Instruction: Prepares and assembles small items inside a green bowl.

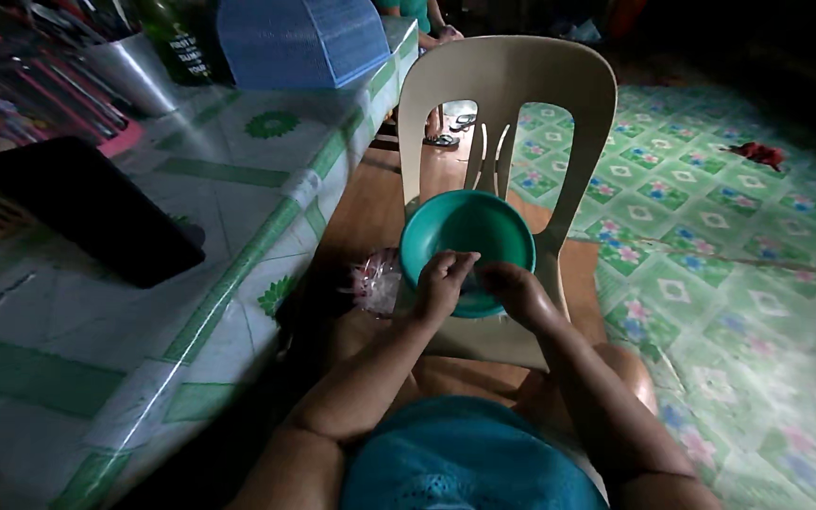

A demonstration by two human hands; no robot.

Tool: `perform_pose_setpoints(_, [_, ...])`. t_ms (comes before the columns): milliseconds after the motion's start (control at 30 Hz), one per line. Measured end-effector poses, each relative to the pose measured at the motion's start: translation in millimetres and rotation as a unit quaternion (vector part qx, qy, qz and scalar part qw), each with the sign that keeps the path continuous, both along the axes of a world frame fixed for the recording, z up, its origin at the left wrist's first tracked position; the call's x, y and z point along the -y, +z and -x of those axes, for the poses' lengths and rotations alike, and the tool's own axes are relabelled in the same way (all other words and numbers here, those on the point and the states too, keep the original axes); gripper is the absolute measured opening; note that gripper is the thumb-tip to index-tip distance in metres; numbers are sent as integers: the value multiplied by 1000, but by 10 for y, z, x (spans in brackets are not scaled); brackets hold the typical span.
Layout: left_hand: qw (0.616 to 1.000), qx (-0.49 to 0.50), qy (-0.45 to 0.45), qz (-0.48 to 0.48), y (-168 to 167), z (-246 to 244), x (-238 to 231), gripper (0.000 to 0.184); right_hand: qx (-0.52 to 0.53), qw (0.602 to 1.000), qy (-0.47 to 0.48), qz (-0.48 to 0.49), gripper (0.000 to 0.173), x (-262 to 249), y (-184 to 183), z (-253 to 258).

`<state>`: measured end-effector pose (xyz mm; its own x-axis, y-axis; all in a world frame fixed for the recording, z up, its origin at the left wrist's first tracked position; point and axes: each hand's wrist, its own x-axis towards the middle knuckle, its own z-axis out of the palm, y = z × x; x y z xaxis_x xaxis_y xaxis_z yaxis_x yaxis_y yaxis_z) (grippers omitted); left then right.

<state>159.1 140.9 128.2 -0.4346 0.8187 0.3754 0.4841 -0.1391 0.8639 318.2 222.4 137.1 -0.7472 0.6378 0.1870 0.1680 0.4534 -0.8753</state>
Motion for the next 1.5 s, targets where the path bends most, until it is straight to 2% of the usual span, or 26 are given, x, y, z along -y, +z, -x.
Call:
perform_pose_setpoints(67, [994,55,-14,92,36,35,-2,30,-27,997,-17,69,22,111,-228,-47])
perform_pose_setpoints(167, [984,77,-49,156,51,32,35,34,-89,961,-7,260,18,303,-510,-149])
perform_pose_setpoints(233, [977,80,-80,183,57,-5,75,37,-83,950,25,301,13,404,-617,-206])
perform_pose_setpoints(367, [970,119,-117,174,-8,-114,94,42,-68,950,68,297,11,511,-752,-272])
perform_pose_setpoints(467, [968,114,-145,169,10,-133,120,39,-70,948,95,295,9,534,-795,-304])
perform_pose_setpoints(600, [982,62,-96,149,37,-123,179,30,-57,949,119,286,9,538,-816,-324])
perform_pose_setpoints(667, [984,53,-85,147,52,-74,193,33,-48,947,133,287,9,548,-852,-317])
perform_pose_setpoints(800, [973,97,-119,172,112,-66,237,32,-37,948,150,279,9,589,-950,-252])
perform_pose_setpoints(1000, [958,181,-119,187,89,-85,255,32,26,955,147,255,12,628,-956,-243])
perform_pose_setpoints(1233, [945,238,-117,191,79,-87,228,26,15,949,173,263,8,626,-1008,-253])
perform_pose_setpoints(1300, [949,230,-101,193,57,-71,218,25,29,955,180,234,8,621,-1006,-249])
perform_pose_setpoints(1400, [957,168,-100,214,28,-54,229,26,73,973,161,146,38,594,-974,-257])
perform_pose_setpoints(1467, [958,129,-115,227,-3,-81,257,26,36,980,124,150,65,584,-941,-272])
perform_pose_setpoints(1500, [958,113,-122,232,-28,-106,280,27,16,984,102,148,70,575,-919,-277])
